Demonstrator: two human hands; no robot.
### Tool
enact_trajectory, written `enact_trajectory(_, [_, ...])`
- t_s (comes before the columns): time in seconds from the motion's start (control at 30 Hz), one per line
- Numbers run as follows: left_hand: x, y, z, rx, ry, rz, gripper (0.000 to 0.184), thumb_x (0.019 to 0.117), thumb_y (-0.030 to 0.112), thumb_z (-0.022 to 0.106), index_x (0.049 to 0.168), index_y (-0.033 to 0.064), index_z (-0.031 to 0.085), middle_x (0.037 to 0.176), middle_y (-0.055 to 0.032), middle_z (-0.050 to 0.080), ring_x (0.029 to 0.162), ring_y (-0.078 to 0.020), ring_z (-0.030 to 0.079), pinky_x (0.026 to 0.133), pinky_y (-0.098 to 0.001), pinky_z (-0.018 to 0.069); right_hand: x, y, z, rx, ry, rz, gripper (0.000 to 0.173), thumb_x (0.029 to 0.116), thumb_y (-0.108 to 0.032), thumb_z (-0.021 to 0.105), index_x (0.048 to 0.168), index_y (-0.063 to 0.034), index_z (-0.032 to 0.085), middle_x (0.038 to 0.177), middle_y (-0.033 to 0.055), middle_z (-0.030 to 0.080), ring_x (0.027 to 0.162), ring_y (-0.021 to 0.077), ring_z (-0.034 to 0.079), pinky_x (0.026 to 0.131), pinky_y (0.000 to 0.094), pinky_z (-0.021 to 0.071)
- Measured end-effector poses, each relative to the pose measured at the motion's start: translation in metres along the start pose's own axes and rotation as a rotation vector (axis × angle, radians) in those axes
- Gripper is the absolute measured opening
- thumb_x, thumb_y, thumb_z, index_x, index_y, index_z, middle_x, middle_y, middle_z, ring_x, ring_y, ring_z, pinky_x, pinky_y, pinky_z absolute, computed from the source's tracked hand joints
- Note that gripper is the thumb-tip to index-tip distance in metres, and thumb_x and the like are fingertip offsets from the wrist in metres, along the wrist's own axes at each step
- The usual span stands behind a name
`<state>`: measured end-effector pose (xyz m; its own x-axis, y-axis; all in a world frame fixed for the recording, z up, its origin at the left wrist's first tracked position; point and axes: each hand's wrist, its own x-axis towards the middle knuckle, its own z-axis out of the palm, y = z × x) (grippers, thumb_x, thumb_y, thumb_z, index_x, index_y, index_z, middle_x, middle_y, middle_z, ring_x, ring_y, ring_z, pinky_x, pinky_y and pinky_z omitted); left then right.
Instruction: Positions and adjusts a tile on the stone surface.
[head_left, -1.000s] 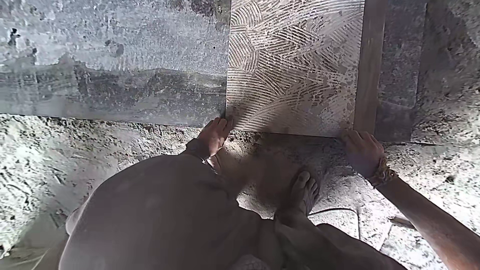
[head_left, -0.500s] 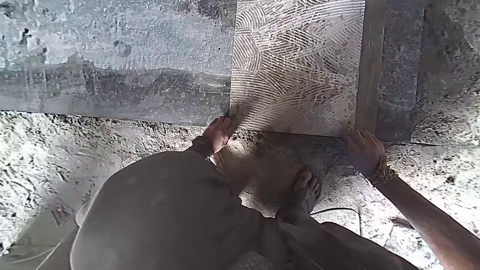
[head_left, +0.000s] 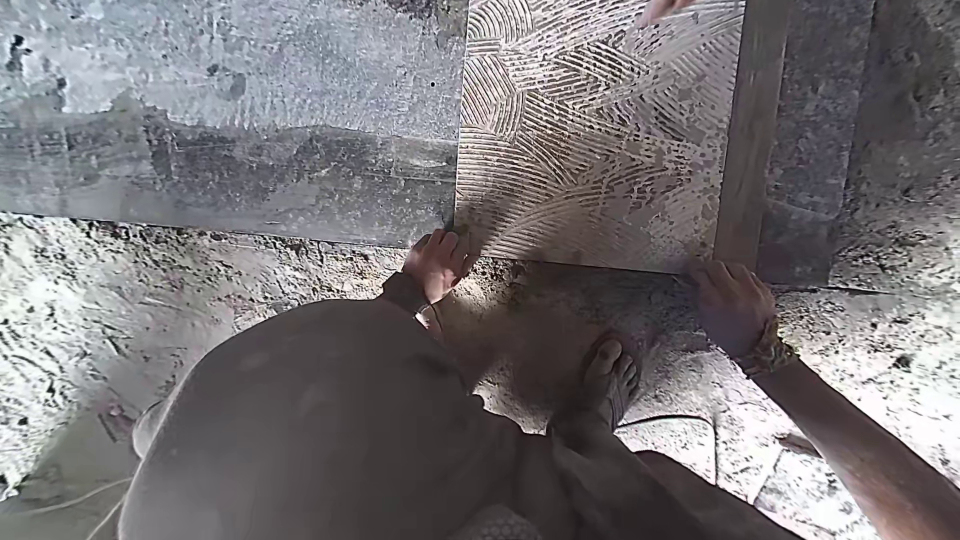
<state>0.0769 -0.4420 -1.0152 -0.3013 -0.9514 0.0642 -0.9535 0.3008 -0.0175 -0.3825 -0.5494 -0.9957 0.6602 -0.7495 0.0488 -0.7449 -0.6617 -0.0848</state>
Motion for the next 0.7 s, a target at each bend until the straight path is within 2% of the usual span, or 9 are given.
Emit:
enact_trajectory(0.07, [-0.002, 0.003, 0.002, -0.016, 0.015, -0.045, 0.048, 0.1002, 0.036, 0.056, 0.106, -0.0088, 0.07, 0.088, -0.0225, 0.066, 0.078, -0.0403, 0.068, 0.065, -0.0484, 0.0562, 0.0, -0.001, 0.0, 0.008, -0.01, 0.006, 0.015, 0.0949, 0.001, 0.058, 0.1, 0.0099, 0.069, 0.096, 0.0263, 0.068, 0.088, 0.0461, 0.069, 0.072, 0.0551, 0.057])
enact_trajectory(0.2, [-0.004, 0.002, -0.001, -0.119, -0.027, -0.099, 0.038, 0.0943, 0.022, 0.066, 0.116, -0.0093, 0.07, 0.097, -0.0272, 0.069, 0.089, -0.047, 0.07, 0.074, -0.0574, 0.0577, 0.001, -0.006, -0.008, 0.075, -0.05, 0.069, 0.018, 0.0926, 0.004, 0.059, 0.105, 0.0102, 0.071, 0.107, 0.0298, 0.069, 0.097, 0.0498, 0.069, 0.079, 0.0602, 0.0565])
enact_trajectory(0.27, [0.0, 0.005, -0.005, -0.144, -0.06, -0.103, 0.037, 0.0965, 0.02, 0.064, 0.117, -0.0105, 0.069, 0.099, -0.0298, 0.069, 0.093, -0.0504, 0.07, 0.077, -0.0611, 0.0572, -0.003, -0.005, -0.009, 0.049, -0.053, 0.066, 0.018, 0.0887, 0.007, 0.064, 0.105, 0.0084, 0.072, 0.107, 0.0285, 0.069, 0.097, 0.0477, 0.069, 0.08, 0.058, 0.0572])
enact_trajectory(0.43, [0.003, 0.002, -0.011, -0.136, -0.056, -0.044, 0.037, 0.0976, 0.014, 0.053, 0.118, -0.0131, 0.067, 0.1, -0.0327, 0.069, 0.091, -0.0538, 0.069, 0.075, -0.0627, 0.0561, 0.0, -0.006, -0.001, -0.016, 0.008, 0.082, 0.009, 0.0888, 0.003, 0.066, 0.094, 0.0035, 0.073, 0.097, 0.0226, 0.069, 0.089, 0.041, 0.069, 0.076, 0.0505, 0.0582])
enact_trajectory(0.5, [0.001, 0.0, -0.012, -0.119, -0.039, -0.02, 0.037, 0.099, 0.014, 0.051, 0.12, -0.0118, 0.068, 0.098, -0.0311, 0.069, 0.089, -0.052, 0.069, 0.075, -0.0606, 0.0565, 0.001, -0.023, -0.005, -0.017, -0.046, 0.195, 0.014, 0.0904, -0.002, 0.064, 0.1, 0.0045, 0.072, 0.1, 0.0238, 0.068, 0.092, 0.0411, 0.068, 0.079, 0.0517, 0.0568])
enact_trajectory(0.6, [-0.001, -0.003, -0.014, -0.14, -0.049, -0.007, 0.039, 0.1006, 0.013, 0.048, 0.126, -0.0101, 0.067, 0.097, -0.031, 0.069, 0.088, -0.0511, 0.069, 0.078, -0.0592, 0.0568, -0.017, -0.066, -0.002, 0.046, 0.036, 0.321, 0.029, 0.0927, -0.013, 0.065, 0.117, 0.0017, 0.071, 0.109, 0.0219, 0.071, 0.097, 0.0384, 0.07, 0.083, 0.0525, 0.0562])
enact_trajectory(0.7, [0.0, -0.006, -0.015, -0.168, -0.05, 0.012, 0.04, 0.1016, 0.013, 0.048, 0.128, -0.0103, 0.066, 0.096, -0.0323, 0.069, 0.086, -0.052, 0.069, 0.079, -0.0595, 0.0566, -0.052, -0.119, 0.007, 0.276, 0.108, 0.361, 0.029, 0.0917, -0.017, 0.065, 0.115, -0.0025, 0.074, 0.115, 0.0192, 0.072, 0.101, 0.0369, 0.071, 0.084, 0.0522, 0.0586])
